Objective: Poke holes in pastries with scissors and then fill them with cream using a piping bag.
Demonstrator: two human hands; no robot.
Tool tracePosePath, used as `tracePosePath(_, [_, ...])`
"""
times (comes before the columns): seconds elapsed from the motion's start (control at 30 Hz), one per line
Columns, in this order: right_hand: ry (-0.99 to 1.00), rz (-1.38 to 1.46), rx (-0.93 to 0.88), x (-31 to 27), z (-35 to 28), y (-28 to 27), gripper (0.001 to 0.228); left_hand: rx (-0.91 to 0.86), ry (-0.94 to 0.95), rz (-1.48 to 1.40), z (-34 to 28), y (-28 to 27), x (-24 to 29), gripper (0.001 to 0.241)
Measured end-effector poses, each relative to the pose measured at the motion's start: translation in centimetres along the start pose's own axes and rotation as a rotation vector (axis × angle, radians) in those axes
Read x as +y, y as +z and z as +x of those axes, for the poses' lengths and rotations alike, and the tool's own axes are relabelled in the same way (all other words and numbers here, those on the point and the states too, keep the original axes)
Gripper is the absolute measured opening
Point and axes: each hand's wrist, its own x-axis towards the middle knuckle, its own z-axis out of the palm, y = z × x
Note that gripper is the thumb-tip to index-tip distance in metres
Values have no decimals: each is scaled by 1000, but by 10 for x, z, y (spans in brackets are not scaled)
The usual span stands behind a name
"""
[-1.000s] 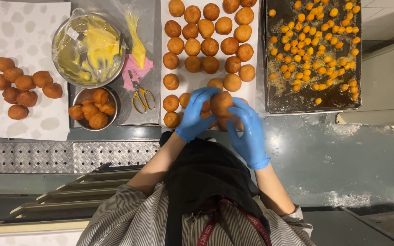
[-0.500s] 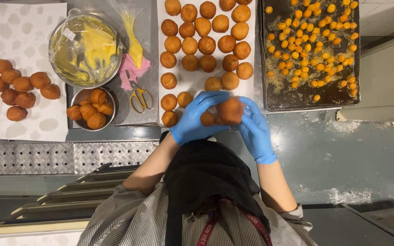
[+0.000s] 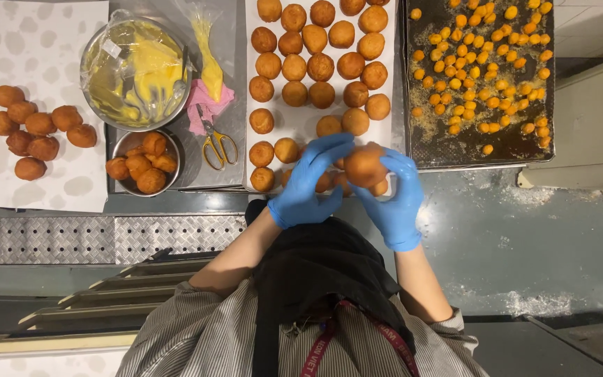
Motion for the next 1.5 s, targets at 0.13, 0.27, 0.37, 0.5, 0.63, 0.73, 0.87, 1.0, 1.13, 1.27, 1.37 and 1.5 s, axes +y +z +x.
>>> tracePosePath(0.13, [-119,-134,151,-1,-5,2,67,105,-75,-90,-7,25,7,71])
tracePosePath(0.27, [-200,-160,113,14,-17,4,61,138,-77,-62,-2,28,6,76])
tracePosePath(0.37, [-214,-187,-13,7,-18,-2,61,94,-89,-18,0,22,4,70])
tracePosePath(0.5, [-84,-252,-143,-10,-13,-10,60,51,-37,30,-12,23,-14,59])
tracePosePath(0.63, [-180,-378,-90,-19,-4,-17,52,56,-26,44,-7,20,-3,55])
tracePosePath(0.73, [-236,-376,-68,-16,0,-20,54,52,6,42,-9,22,-6,55])
tracePosePath(0.87, [-253,-212,-132,-27,3,-24,55,110,-65,26,-9,18,1,56])
tracePosePath(1.0, [-128,-160,-136,-53,5,-20,56,156,129,192,-13,18,-10,56])
tracePosePath(1.13, [-138,3,-112,-59,3,-20,56,129,128,274,-14,22,-11,51])
tracePosePath(1.27, [-111,81,-161,-56,2,-23,55,62,123,209,-12,21,-12,52])
tracePosePath(1.37, [-116,-76,-173,-61,4,-29,52,27,152,211,-11,18,-17,53])
tracePosePath(1.5, [-193,-445,-129,-56,2,-33,46,-12,97,154,-4,14,-6,53])
